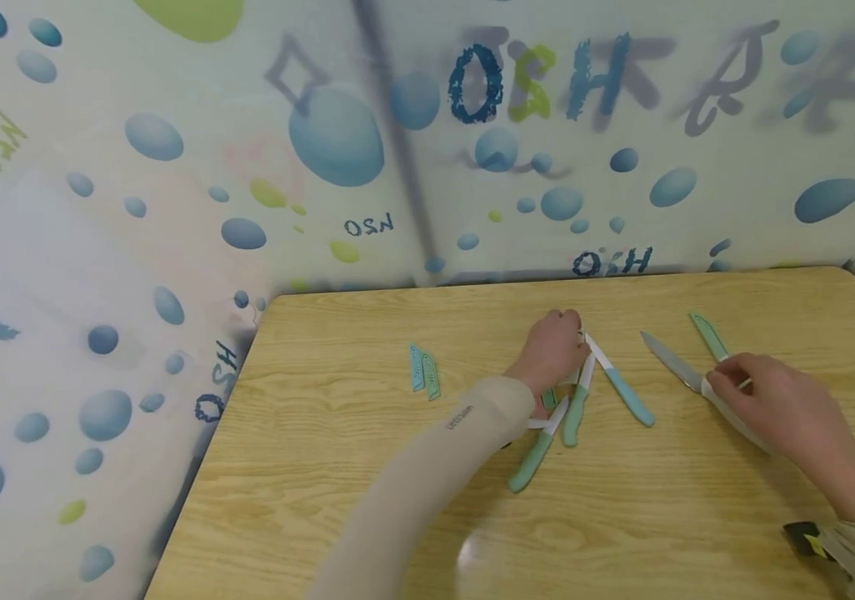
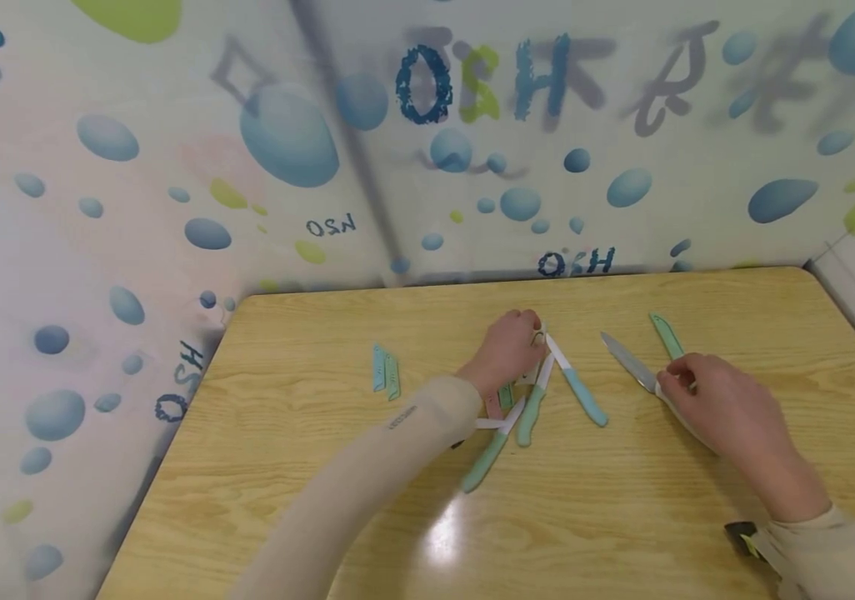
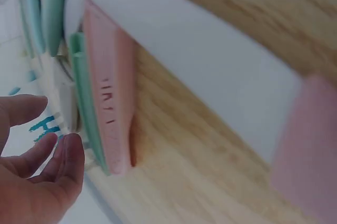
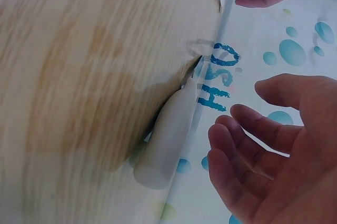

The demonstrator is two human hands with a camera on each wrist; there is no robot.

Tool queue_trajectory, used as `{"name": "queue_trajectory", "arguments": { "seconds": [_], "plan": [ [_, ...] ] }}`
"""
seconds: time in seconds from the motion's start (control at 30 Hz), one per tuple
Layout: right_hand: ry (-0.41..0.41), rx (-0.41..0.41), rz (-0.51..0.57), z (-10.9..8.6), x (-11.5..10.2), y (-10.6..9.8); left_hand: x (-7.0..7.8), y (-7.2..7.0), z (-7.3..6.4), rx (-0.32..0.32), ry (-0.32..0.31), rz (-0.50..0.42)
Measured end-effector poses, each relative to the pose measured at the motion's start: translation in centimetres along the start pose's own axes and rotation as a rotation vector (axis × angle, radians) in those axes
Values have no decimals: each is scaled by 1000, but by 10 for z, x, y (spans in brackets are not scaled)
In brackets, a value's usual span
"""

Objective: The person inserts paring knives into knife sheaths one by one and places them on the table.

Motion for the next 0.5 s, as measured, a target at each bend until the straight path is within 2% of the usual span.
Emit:
{"name": "queue_trajectory", "arguments": {
  "seconds": [0.13,0.33,0.43,0.5],
  "plan": [
    [1,-5,0,0,0,0,0,2,2,0,2,63],
    [12,-6,-9,0,-1,0,4,1,3,-13,-4,102],
    [5,-9,-10,1,-1,0,5,1,4,-30,-26,132],
    [-1,-12,-9,1,-2,1,4,3,5,-36,-61,112]
  ]
}}
Point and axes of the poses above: each hand's wrist, its own z-axis towards the middle knuckle, its own y-axis out of the palm, x = y × z, the point moved 5 cm from there along z, towards the middle knuckle, and after that the axes turned 12 degrees about y, right-handed, at the moved point
